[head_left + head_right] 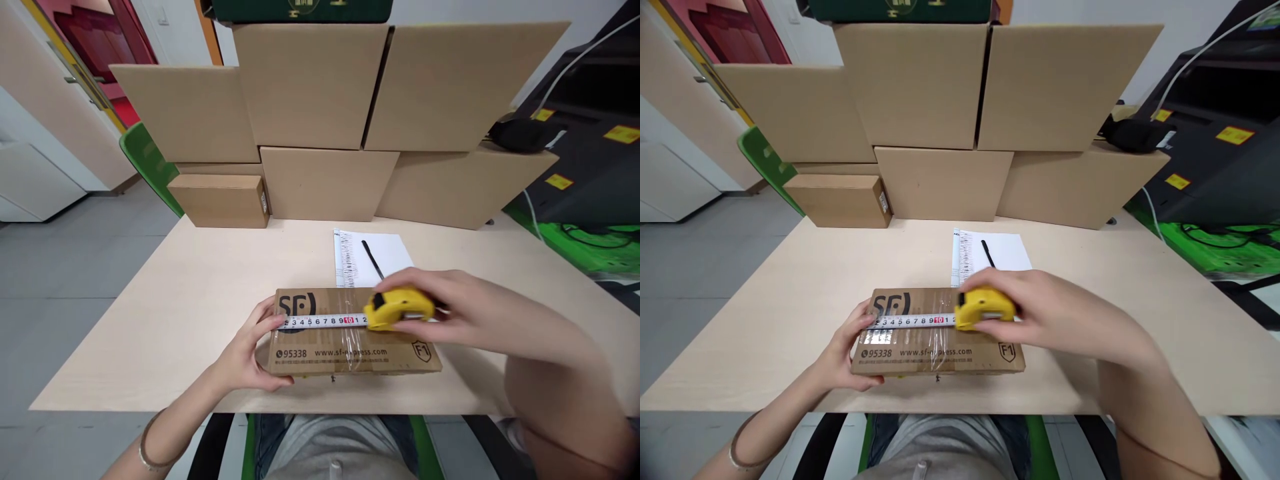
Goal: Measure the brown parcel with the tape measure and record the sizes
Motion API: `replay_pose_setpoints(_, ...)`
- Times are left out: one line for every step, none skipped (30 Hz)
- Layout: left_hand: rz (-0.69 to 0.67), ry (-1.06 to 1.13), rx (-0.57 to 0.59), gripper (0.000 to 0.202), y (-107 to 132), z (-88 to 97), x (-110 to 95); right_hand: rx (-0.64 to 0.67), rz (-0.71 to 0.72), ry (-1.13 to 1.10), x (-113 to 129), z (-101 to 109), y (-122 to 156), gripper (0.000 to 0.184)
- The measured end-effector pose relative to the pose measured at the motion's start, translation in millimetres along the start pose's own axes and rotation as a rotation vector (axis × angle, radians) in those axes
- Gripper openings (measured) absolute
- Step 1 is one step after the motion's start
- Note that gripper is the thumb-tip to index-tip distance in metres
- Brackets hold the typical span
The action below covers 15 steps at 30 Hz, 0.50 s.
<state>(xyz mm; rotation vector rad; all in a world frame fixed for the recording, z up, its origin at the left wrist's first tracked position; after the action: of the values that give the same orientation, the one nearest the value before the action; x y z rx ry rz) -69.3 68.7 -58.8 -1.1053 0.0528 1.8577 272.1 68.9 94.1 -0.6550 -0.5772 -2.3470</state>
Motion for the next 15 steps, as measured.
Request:
replay_pose_setpoints(-0.001,0.004,0.000,0.097,0,-0.6,0,0.026,0.038,0.014,12,-2,-16,0.035)
replay_pose_setpoints(-0.002,0.012,-0.001,0.099,0,-1.6,0,0.045,0.078,0.041,24,-5,-31,0.036)
replay_pose_setpoints(0.002,0.031,-0.009,0.105,0,-2.8,1,0.052,0.140,0.079,35,-9,-45,0.037)
replay_pose_setpoints(0.016,0.060,-0.021,0.114,0,-4.2,2,0.052,0.202,0.127,46,-13,-57,0.038)
replay_pose_setpoints(0.036,0.095,-0.040,0.124,1,-5.4,4,0.057,0.261,0.180,55,-17,-67,0.038)
replay_pose_setpoints(0.063,0.133,-0.059,0.133,1,-6.4,5,0.059,0.310,0.237,63,-21,-74,0.037)
replay_pose_setpoints(0.093,0.170,-0.072,0.140,1,-7.0,6,0.052,0.338,0.293,68,-23,-78,0.037)
replay_pose_setpoints(0.116,0.200,-0.085,0.144,2,-6.9,5,0.028,0.344,0.339,72,-25,-81,0.036)
replay_pose_setpoints(0.128,0.215,-0.093,0.143,2,-6.0,4,-0.018,0.326,0.363,74,-24,-80,0.035)
replay_pose_setpoints(0.136,0.220,-0.099,0.138,1,-4.3,1,-0.097,0.293,0.362,73,-21,-78,0.036)
replay_pose_setpoints(0.153,0.226,-0.108,0.129,0,-1.9,-2,-0.204,0.250,0.337,71,-16,-73,0.038)
replay_pose_setpoints(0.184,0.240,-0.118,0.118,-2,1.0,-6,-0.330,0.201,0.296,67,-11,-67,0.041)
replay_pose_setpoints(0.228,0.265,-0.135,0.106,-3,4.1,-10,-0.455,0.152,0.251,61,-5,-59,0.044)
replay_pose_setpoints(0.285,0.310,-0.155,0.095,-6,7.1,-14,-0.562,0.104,0.212,54,0,-50,0.047)
replay_pose_setpoints(0.345,0.375,-0.174,0.087,-8,9.5,-16,-0.644,0.059,0.186,47,4,-41,0.048)
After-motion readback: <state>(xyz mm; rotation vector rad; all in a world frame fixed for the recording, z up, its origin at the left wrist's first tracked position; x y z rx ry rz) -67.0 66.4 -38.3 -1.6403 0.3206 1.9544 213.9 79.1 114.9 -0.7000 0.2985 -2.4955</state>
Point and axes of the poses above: each hand's wrist, its own y-axis away from the middle knuckle, its own z-axis out of the back of the hand, x = y × z, the point moved 2 cm from there along -y, towards the middle knuckle, and after that the axes turned 13 degrees about x, right-handed, at the moved point
